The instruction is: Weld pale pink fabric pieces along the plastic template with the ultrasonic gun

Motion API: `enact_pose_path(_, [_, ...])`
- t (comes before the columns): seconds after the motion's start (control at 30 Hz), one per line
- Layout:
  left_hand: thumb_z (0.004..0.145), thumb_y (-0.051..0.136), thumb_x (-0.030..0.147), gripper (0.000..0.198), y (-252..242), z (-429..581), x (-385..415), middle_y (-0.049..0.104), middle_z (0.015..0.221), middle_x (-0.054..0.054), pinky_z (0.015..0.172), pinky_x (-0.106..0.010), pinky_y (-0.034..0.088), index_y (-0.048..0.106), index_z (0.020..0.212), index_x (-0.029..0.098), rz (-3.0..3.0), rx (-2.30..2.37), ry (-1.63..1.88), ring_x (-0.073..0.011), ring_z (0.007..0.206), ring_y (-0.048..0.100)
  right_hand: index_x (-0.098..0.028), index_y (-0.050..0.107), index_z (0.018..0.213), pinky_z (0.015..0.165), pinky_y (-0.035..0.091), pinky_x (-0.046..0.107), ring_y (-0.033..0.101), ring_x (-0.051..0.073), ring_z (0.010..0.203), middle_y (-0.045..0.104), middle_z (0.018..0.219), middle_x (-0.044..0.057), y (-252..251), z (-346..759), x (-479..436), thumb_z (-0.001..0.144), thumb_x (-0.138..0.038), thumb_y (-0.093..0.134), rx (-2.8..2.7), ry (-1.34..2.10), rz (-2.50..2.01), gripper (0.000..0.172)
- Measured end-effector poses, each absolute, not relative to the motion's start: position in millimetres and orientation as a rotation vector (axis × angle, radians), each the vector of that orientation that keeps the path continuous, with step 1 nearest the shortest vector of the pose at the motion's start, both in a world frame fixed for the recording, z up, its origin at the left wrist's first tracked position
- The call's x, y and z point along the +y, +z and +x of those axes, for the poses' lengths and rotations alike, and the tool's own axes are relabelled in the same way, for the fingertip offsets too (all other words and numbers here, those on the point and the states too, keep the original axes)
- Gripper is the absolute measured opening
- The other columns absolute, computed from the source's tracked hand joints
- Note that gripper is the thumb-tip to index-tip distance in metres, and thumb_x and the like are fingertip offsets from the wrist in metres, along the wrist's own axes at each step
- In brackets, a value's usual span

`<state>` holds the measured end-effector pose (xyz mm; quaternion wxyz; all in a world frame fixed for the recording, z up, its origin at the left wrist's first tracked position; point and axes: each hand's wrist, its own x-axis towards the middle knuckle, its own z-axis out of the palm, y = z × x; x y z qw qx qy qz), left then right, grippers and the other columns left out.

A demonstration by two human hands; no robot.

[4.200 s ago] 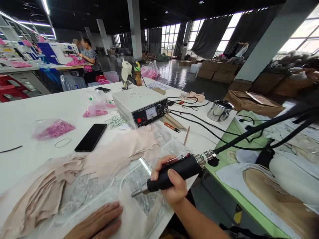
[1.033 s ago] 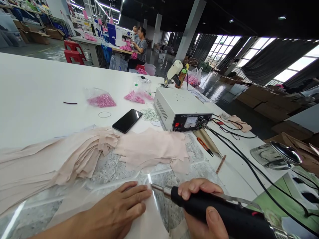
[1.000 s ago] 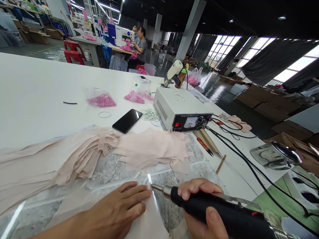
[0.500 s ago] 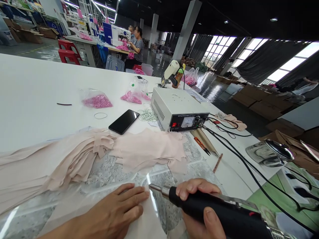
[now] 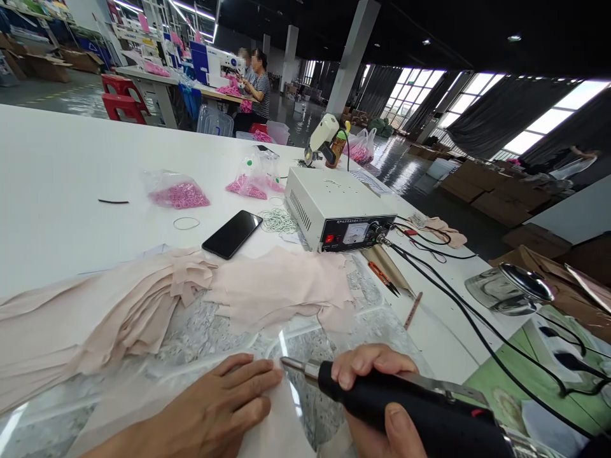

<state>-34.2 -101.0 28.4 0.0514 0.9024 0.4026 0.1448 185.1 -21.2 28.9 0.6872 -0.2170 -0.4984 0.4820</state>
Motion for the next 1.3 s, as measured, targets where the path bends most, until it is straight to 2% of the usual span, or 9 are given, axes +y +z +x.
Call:
enact_pose_path(0.2, [0.075, 0.049, 0.001, 0.04, 35.2, -31.1, -97.0, 0.068, 0.139, -0.002, 0.109, -0.028, 0.047, 0.059, 0.107, 0.022, 2.848, 1.225, 0.477, -0.0167, 0.132, 0.062, -0.024, 0.069, 0.095, 0.051, 0.058, 0.03, 0.063, 0.014, 0.055, 0.062, 0.075, -0.001, 32.5, 184.8, -19.0, 0.086, -0.037, 0.061, -1.119, 1.063, -0.455, 0.018])
enact_pose_path(0.5, [0.072, 0.049, -0.001, 0.041, 33.9, -29.8, -98.5, 0.07, 0.136, -0.002, 0.112, -0.027, 0.041, 0.059, 0.105, 0.022, 2.826, 1.228, 0.561, -0.0164, 0.131, 0.062, -0.025, 0.067, 0.097, 0.05, 0.058, 0.03, 0.063, 0.015, 0.056, 0.063, 0.078, -0.001, 27.3, 182.5, -23.4, 0.089, -0.038, 0.062, -1.145, 1.051, -0.46, 0.016])
enact_pose_path(0.8, [0.069, 0.048, 0.001, 0.042, 38.3, -26.8, -94.2, 0.072, 0.133, -0.002, 0.106, -0.029, 0.048, 0.06, 0.103, 0.022, 2.883, 1.22, 0.466, -0.0182, 0.126, 0.066, -0.026, 0.066, 0.095, 0.049, 0.057, 0.03, 0.062, 0.016, 0.055, 0.063, 0.075, -0.002, 26.3, 183.7, -20.3, 0.089, -0.04, 0.064, -1.178, 1.065, -0.448, 0.016])
enact_pose_path(1.03, [0.073, 0.05, -0.002, 0.044, 33.2, -30.0, -99.3, 0.068, 0.14, -0.001, 0.115, -0.027, 0.04, 0.059, 0.108, 0.023, 2.762, 1.237, 0.476, -0.0167, 0.133, 0.06, -0.026, 0.066, 0.089, 0.046, 0.058, 0.03, 0.062, 0.015, 0.052, 0.064, 0.071, -0.003, 34.7, 177.8, -21.8, 0.088, -0.037, 0.065, -1.157, 1.03, -0.481, 0.012])
enact_pose_path(1.3, [0.069, 0.047, -0.001, 0.042, 34.1, -26.0, -96.3, 0.071, 0.135, -0.003, 0.105, -0.031, 0.049, 0.06, 0.102, 0.022, 2.826, 1.243, 0.459, -0.019, 0.126, 0.066, -0.027, 0.063, 0.091, 0.05, 0.058, 0.033, 0.063, 0.017, 0.055, 0.063, 0.072, -0.002, 32.6, 183.4, -21.5, 0.09, -0.037, 0.061, -1.227, 1.069, -0.497, 0.011])
